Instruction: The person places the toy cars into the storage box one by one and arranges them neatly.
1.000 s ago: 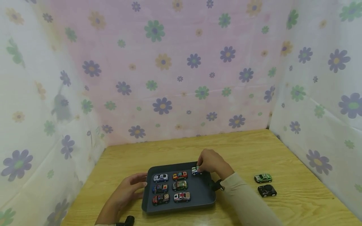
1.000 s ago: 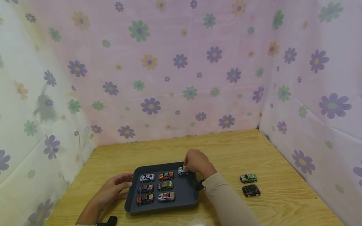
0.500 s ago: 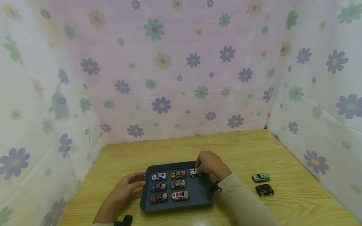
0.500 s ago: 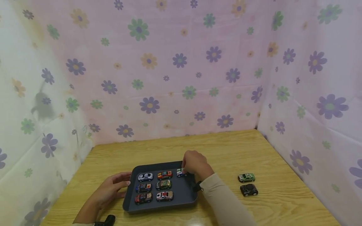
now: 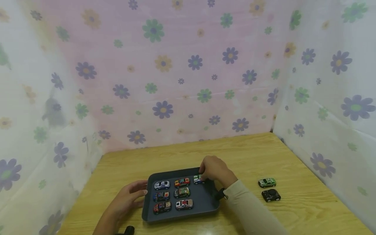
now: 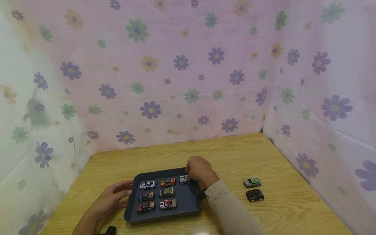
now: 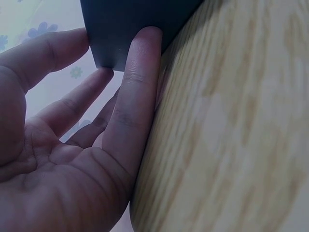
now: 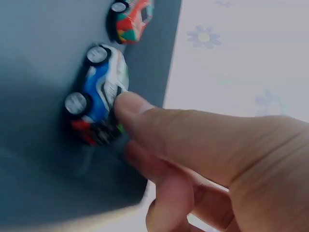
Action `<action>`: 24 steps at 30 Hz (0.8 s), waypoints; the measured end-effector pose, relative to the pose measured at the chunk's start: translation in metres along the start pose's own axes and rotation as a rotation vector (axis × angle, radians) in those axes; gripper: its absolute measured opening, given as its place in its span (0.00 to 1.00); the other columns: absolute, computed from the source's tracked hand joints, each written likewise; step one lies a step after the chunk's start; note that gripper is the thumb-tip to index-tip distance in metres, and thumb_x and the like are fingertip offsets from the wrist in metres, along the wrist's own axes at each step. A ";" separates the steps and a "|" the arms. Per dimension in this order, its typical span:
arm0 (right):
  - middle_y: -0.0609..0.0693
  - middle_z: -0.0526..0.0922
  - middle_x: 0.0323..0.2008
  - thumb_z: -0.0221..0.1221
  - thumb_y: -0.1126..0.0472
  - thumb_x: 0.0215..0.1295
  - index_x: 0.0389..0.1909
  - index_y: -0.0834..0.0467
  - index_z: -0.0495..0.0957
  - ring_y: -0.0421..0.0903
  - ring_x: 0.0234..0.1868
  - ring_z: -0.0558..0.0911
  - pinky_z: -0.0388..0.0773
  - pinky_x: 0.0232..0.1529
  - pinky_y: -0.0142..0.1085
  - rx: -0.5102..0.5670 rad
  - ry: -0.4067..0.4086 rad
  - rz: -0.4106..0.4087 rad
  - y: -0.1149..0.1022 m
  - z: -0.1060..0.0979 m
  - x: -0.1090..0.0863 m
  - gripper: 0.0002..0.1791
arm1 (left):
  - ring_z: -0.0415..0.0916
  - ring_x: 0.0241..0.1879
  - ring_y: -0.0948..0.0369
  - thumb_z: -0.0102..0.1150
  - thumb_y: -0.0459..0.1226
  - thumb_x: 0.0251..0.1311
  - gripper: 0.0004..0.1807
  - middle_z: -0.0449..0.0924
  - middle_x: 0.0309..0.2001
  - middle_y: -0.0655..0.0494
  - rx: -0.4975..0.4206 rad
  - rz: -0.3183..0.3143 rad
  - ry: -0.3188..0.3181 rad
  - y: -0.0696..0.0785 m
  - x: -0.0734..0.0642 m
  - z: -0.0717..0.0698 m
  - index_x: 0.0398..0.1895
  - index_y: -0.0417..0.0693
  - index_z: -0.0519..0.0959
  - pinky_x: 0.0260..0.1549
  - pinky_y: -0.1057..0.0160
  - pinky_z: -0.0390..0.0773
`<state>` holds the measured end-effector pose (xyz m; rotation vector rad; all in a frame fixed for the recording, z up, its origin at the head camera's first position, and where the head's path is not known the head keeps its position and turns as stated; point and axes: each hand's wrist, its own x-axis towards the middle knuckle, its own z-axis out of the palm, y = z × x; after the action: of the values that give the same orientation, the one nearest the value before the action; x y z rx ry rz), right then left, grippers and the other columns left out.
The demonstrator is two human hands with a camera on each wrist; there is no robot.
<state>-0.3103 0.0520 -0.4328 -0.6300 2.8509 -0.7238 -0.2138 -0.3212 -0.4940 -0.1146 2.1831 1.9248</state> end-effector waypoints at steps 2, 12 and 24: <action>0.42 0.88 0.36 0.78 0.57 0.54 0.38 0.50 0.91 0.42 0.34 0.83 0.84 0.36 0.42 0.023 0.015 -0.005 0.002 -0.005 -0.002 0.11 | 0.79 0.60 0.52 0.64 0.39 0.70 0.33 0.69 0.72 0.35 0.004 -0.003 0.002 0.001 -0.001 -0.001 0.75 0.39 0.67 0.53 0.48 0.86; 0.51 0.89 0.45 0.74 0.60 0.60 0.44 0.53 0.90 0.49 0.44 0.87 0.86 0.44 0.46 0.121 0.062 -0.097 0.052 -0.053 -0.040 0.11 | 0.80 0.60 0.52 0.66 0.39 0.68 0.34 0.70 0.71 0.37 -0.020 -0.015 -0.002 -0.003 0.003 0.001 0.75 0.39 0.68 0.54 0.48 0.86; 0.56 0.87 0.54 0.70 0.57 0.66 0.52 0.58 0.87 0.61 0.54 0.84 0.87 0.46 0.44 0.227 -0.016 -0.069 0.165 -0.097 -0.097 0.16 | 0.80 0.59 0.53 0.65 0.38 0.69 0.34 0.71 0.70 0.37 -0.029 -0.018 0.003 0.000 0.002 -0.002 0.75 0.38 0.67 0.54 0.48 0.86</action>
<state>-0.3043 0.2663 -0.4246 -0.6968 2.6896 -1.0292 -0.2159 -0.3227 -0.4947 -0.1418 2.1491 1.9484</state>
